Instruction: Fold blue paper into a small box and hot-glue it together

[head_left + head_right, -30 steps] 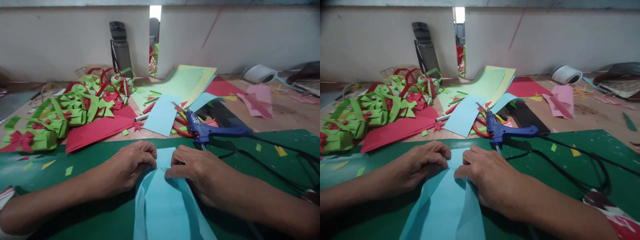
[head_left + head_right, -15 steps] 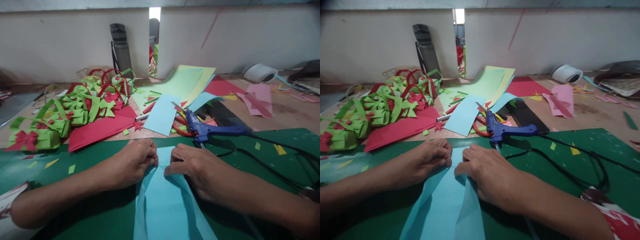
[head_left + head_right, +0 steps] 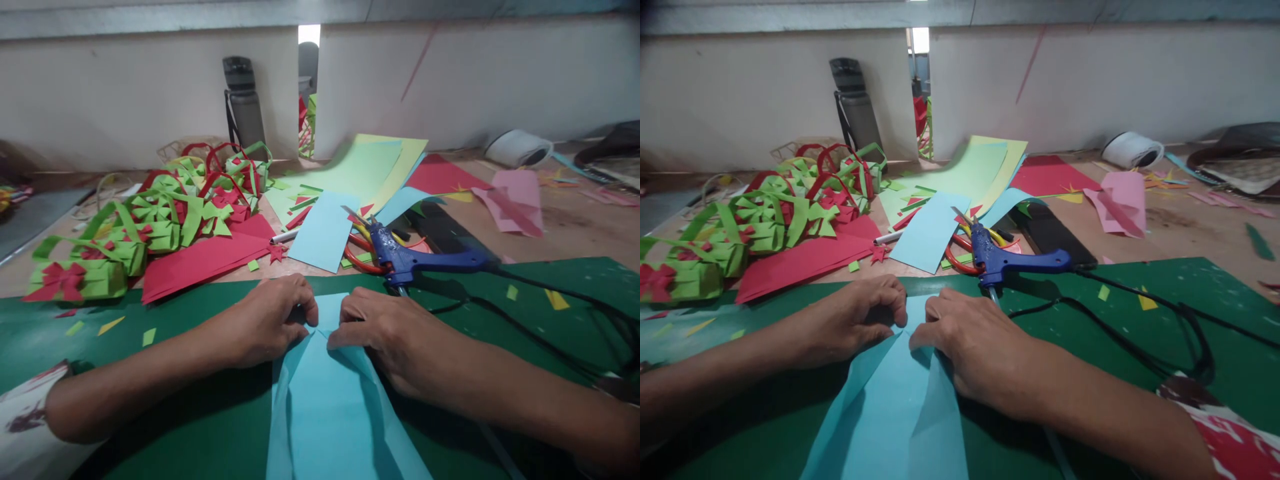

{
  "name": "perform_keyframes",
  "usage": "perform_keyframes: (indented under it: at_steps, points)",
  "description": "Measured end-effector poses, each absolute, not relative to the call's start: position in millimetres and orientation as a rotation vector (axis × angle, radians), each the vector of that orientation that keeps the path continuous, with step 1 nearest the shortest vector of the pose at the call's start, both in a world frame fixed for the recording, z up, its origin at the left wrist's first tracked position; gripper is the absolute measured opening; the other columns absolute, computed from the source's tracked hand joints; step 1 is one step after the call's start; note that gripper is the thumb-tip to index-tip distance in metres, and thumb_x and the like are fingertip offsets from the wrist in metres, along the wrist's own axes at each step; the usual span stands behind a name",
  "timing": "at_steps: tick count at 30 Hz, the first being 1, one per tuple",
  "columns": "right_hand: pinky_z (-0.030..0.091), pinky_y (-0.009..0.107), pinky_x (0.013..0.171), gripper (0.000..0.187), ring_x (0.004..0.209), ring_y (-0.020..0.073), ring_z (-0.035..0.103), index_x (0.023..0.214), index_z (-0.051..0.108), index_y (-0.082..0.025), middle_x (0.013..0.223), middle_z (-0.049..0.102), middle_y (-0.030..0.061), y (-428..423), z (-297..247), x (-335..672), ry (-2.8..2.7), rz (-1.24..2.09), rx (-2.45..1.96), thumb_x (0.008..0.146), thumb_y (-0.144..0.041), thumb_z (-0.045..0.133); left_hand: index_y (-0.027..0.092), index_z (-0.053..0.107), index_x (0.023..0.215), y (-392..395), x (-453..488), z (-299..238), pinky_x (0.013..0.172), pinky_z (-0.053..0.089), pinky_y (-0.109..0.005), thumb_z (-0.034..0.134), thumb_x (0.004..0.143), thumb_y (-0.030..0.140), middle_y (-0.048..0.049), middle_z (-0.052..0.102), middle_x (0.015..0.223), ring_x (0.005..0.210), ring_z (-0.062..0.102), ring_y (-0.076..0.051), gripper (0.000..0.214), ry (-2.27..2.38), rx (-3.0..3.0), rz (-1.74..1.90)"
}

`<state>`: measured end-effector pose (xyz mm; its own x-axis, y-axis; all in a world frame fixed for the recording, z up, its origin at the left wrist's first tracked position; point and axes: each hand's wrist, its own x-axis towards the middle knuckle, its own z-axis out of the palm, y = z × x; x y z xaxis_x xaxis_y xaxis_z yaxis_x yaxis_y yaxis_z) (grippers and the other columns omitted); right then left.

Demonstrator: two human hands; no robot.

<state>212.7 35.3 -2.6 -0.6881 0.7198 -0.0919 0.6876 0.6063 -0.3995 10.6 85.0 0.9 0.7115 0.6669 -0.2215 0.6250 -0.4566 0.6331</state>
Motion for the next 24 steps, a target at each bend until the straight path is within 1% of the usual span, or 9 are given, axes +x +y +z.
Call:
perform_keyframes:
  at_steps: [6,12,19,24]
  points:
    - [0.029,0.026,0.059,0.025,0.078,0.0162,0.043,0.085,0.063,-0.026,0.081,0.051,0.0019,36.9,-1.9,211.0,-2.745,0.637,-1.206,0.078,-0.007,0.047,0.017,0.058,0.076,84.0,12.5,-4.1,0.064,0.036,-0.025,0.057,0.069,0.008,0.0001,0.053,0.084,0.077,0.049,-0.014,0.011,1.004,2.168,0.135]
    - [0.028,0.026,0.059,0.027,0.076,0.0160,0.042,0.084,0.063,-0.026,0.080,0.051,0.0018,36.4,-3.8,211.8,-2.737,0.618,-1.193,0.077,-0.006,0.047,0.017,0.058,0.072,80.6,13.6,-6.2,0.062,0.035,-0.023,0.057,0.069,0.007,0.0003,0.053,0.080,0.075,0.049,-0.013,0.010,1.028,2.125,0.207]
    - [0.025,0.026,0.058,0.032,0.074,0.0154,0.042,0.090,0.064,-0.026,0.080,0.050,0.0019,36.5,-6.6,212.6,-2.742,0.603,-1.153,0.073,-0.003,0.049,0.016,0.056,0.069,77.6,13.1,-9.8,0.064,0.035,-0.024,0.054,0.070,0.007,0.0006,0.052,0.080,0.076,0.049,-0.013,0.010,1.022,2.137,0.296]
    - [0.023,0.028,0.057,0.035,0.076,0.0160,0.040,0.098,0.061,-0.026,0.083,0.050,0.0030,36.2,-4.8,211.9,-2.825,0.525,-1.114,0.074,-0.003,0.048,0.017,0.056,0.068,76.0,10.5,-12.9,0.065,0.035,-0.025,0.056,0.069,0.007,0.0010,0.051,0.080,0.075,0.048,-0.013,0.010,1.018,2.127,0.360]
